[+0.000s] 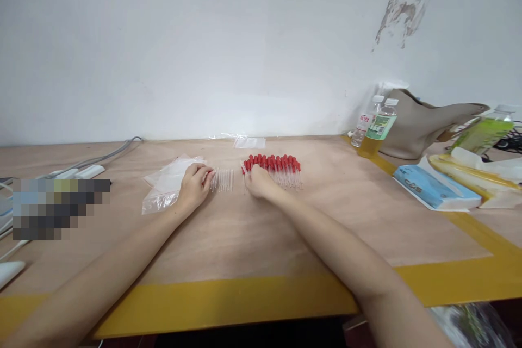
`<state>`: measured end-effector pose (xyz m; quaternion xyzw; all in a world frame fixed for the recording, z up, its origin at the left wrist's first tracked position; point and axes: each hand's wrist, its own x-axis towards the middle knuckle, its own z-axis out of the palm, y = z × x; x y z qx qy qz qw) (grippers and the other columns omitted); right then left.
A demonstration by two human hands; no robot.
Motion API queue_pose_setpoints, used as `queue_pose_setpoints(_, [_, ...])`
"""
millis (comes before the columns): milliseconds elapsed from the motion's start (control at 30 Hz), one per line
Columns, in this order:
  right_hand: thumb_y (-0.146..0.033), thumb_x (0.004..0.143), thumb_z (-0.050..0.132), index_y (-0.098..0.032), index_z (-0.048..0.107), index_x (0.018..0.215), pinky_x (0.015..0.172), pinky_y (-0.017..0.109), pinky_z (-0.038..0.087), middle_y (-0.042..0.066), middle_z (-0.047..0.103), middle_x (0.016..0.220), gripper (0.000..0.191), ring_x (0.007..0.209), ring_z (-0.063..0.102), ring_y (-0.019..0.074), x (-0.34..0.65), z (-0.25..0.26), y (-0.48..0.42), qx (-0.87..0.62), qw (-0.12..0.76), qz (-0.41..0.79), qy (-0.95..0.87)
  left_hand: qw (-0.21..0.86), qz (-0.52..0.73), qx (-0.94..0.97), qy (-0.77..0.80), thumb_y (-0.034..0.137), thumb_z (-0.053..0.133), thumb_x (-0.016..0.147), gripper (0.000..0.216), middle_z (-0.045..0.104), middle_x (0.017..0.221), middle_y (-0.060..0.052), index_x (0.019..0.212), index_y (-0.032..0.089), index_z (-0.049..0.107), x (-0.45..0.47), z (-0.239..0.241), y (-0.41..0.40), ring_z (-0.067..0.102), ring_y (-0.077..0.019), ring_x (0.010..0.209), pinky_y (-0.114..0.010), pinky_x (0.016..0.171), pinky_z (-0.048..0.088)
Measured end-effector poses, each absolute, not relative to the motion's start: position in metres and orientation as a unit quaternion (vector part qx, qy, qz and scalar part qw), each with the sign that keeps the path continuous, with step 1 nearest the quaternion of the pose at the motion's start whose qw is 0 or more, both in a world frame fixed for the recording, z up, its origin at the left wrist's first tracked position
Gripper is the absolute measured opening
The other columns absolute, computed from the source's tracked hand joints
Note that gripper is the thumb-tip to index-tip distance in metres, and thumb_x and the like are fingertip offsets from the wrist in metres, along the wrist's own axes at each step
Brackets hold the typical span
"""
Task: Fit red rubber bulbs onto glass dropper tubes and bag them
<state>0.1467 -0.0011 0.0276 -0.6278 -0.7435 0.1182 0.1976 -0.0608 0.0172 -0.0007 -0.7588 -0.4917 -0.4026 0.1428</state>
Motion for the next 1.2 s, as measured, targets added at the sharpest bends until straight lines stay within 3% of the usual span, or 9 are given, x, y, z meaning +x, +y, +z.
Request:
queue_pose_setpoints(200, [-0.026,0.081,0.037,-0.018,0.043,0.078,0.055,0.023,0.036,0.002,0.055,0.069,0.010,0.059,0.049,0.0126,0.193,-0.002,-0.035,-0.519,0.310,0.121,-0.788,0.058,-0.422,-0.741,-0.519,0.025,0.043,0.081,0.018,0.054,0.080,-0.005,0.080,0.016,0.059,-0.066,-0.003,0.020,0.053,-0.0167,0.075,-0.028,0.071,0.042])
queue_pose_setpoints(367, [-0.023,0.082,0.036,-0.017,0.046,0.101,0.064,0.026,0.040,0.002,0.058,0.073,0.022,0.067,0.053,0.0140,0.203,-0.013,-0.034,-0.483,0.384,0.145,-0.773,0.045,-0.457,-0.740,-0.491,0.024,0.041,0.083,0.018,0.056,0.081,-0.005,0.085,0.015,0.056,-0.057,0.003,0.006,0.054,-0.0164,0.077,-0.028,0.072,0.043])
queue_pose_setpoints(467, [-0.021,0.082,0.037,-0.017,0.051,0.102,0.072,0.029,0.041,0.005,0.061,0.083,0.025,0.077,0.055,0.0156,0.201,-0.015,-0.032,-0.480,0.409,0.121,-0.767,0.010,-0.441,-0.780,-0.443,0.023,0.040,0.083,0.017,0.058,0.086,-0.004,0.089,0.017,0.055,-0.041,0.003,-0.013,0.054,-0.0165,0.084,-0.029,0.077,0.042])
queue_pose_setpoints(567, [-0.020,0.081,0.039,-0.017,0.056,0.093,0.074,0.028,0.041,0.006,0.062,0.090,0.021,0.082,0.056,0.0161,0.198,-0.015,-0.036,-0.485,0.411,0.108,-0.765,-0.090,-0.433,-0.807,-0.391,0.022,0.041,0.083,0.016,0.060,0.091,-0.004,0.091,0.018,0.055,-0.022,-0.003,-0.030,0.055,-0.0152,0.085,-0.028,0.076,0.044])
queue_pose_setpoints(733, [-0.024,0.084,0.038,-0.017,0.056,0.088,0.069,0.024,0.040,0.004,0.062,0.084,0.019,0.076,0.056,0.0136,0.194,-0.011,-0.047,-0.453,0.397,0.120,-0.789,-0.253,-0.430,-0.777,-0.383,0.027,0.052,0.077,0.014,0.060,0.082,-0.004,0.086,0.016,0.051,-0.006,-0.016,-0.038,0.058,-0.0128,0.070,-0.025,0.062,0.047])
queue_pose_setpoints(900, [-0.023,0.084,0.038,-0.018,0.056,0.084,0.066,0.023,0.039,0.003,0.061,0.079,0.018,0.072,0.054,0.0132,0.192,-0.009,-0.049,-0.453,0.388,0.115,-0.794,-0.259,-0.417,-0.782,-0.384,0.028,0.051,0.078,0.012,0.055,0.069,0.001,0.077,0.017,0.048,-0.007,-0.014,-0.037,0.055,-0.0112,0.064,-0.024,0.059,0.046])
queue_pose_setpoints(1200, [-0.021,0.083,0.039,-0.018,0.056,0.083,0.062,0.021,0.038,0.001,0.059,0.074,0.017,0.067,0.052,0.0119,0.188,-0.007,-0.055,-0.425,0.386,0.135,-0.807,-0.234,-0.413,-0.792,-0.385,0.028,0.051,0.079,0.018,0.063,0.090,-0.004,0.094,0.018,0.055,-0.010,-0.011,-0.037,0.059,-0.0155,0.082,-0.029,0.073,0.047])
